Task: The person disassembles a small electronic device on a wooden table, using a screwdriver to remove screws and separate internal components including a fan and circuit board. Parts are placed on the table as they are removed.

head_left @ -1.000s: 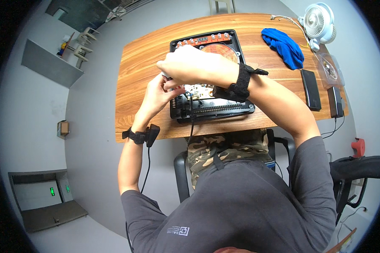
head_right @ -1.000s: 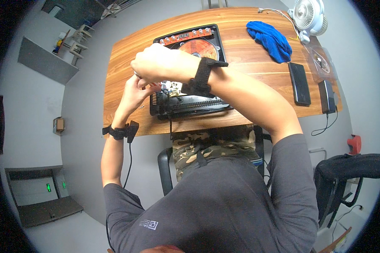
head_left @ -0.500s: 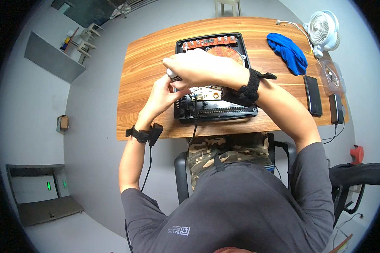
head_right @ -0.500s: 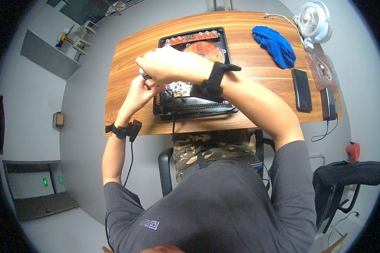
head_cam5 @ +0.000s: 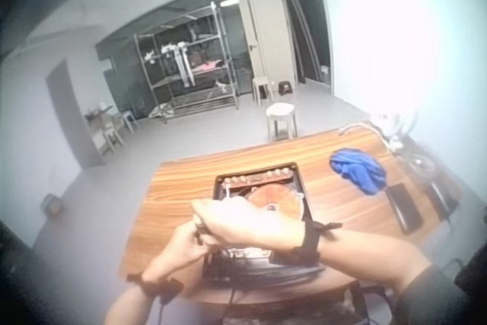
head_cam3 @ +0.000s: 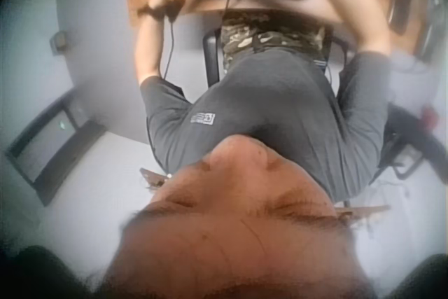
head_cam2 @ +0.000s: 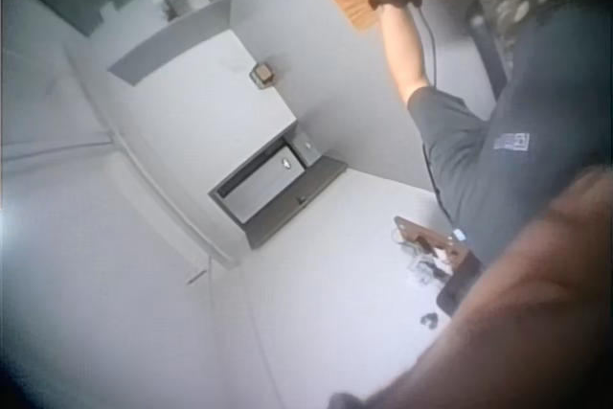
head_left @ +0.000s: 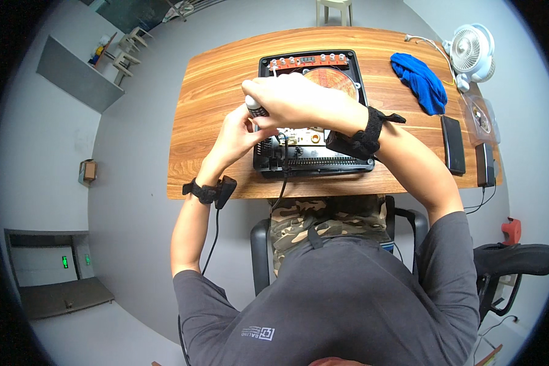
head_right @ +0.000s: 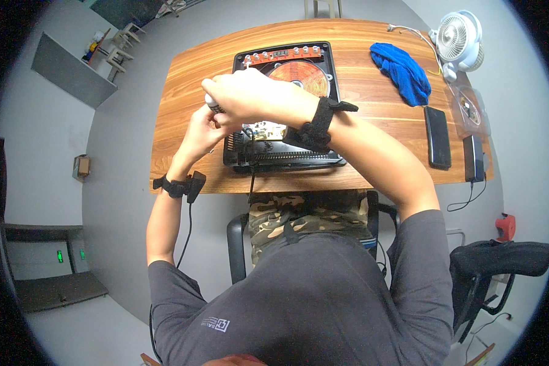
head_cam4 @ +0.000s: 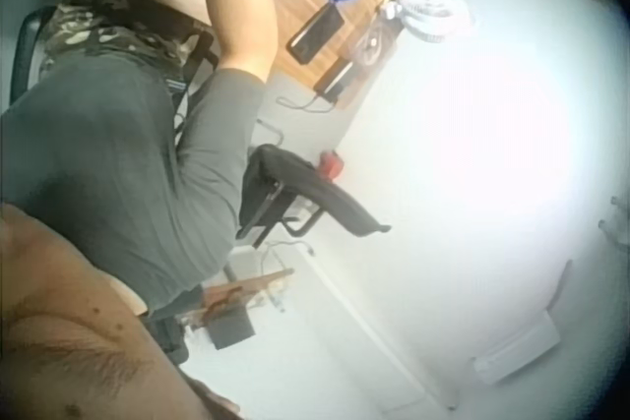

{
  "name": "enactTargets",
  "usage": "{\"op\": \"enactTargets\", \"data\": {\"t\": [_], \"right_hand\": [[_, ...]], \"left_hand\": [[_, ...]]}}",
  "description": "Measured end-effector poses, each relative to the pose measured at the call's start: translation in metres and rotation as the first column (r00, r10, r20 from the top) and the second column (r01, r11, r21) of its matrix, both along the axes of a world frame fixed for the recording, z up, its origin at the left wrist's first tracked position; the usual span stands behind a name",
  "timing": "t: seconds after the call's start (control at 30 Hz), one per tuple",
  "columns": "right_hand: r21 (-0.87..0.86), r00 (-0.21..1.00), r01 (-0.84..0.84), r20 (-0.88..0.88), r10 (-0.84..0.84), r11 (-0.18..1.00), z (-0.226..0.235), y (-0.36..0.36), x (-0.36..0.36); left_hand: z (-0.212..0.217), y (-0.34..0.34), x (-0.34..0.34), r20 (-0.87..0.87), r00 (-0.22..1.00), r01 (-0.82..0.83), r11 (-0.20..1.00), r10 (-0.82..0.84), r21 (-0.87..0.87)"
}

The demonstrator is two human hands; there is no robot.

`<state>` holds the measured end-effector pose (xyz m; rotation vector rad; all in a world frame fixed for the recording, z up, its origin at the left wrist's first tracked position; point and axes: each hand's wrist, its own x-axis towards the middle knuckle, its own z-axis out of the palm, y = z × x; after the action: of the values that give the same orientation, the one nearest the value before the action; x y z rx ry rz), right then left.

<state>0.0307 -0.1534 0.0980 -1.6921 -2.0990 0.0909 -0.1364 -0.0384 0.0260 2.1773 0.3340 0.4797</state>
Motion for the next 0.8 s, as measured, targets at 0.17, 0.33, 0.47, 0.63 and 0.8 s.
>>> {"op": "enactTargets", "data": {"t": [0.17, 0.33, 0.47, 0.63, 0.8], "right_hand": [[0.017, 1.0, -0.011, -0.013, 0.011, 1.0, -0.004, -0.001, 0.001], [-0.001, 0.998, 0.011, -0.069, -0.011, 1.0, -0.008, 0.006, 0.0], [0.014, 0.998, 0.006, -0.063, -0.005, 1.0, -0.01, 0.009, 0.0], [-0.006, 0.999, 0.023, -0.036, -0.023, 1.0, -0.01, 0.007, -0.002], [0.012, 0.999, -0.003, -0.043, 0.004, 1.0, -0.003, 0.003, -0.002]], "left_hand": [[0.006, 0.01, -0.008, -0.164, 0.984, 0.069, 0.997, -0.062, 0.038], [0.002, 0.007, -0.007, -0.074, 0.997, 0.032, 0.999, -0.034, -0.018], [0.002, 0.006, -0.007, -0.074, 0.997, 0.011, 1.0, -0.012, -0.026], [0.005, 0.006, -0.007, -0.075, 0.997, 0.018, 0.999, -0.015, 0.036], [0.009, 0.003, -0.008, -0.063, 0.998, 0.012, 1.0, -0.011, 0.015]]}}
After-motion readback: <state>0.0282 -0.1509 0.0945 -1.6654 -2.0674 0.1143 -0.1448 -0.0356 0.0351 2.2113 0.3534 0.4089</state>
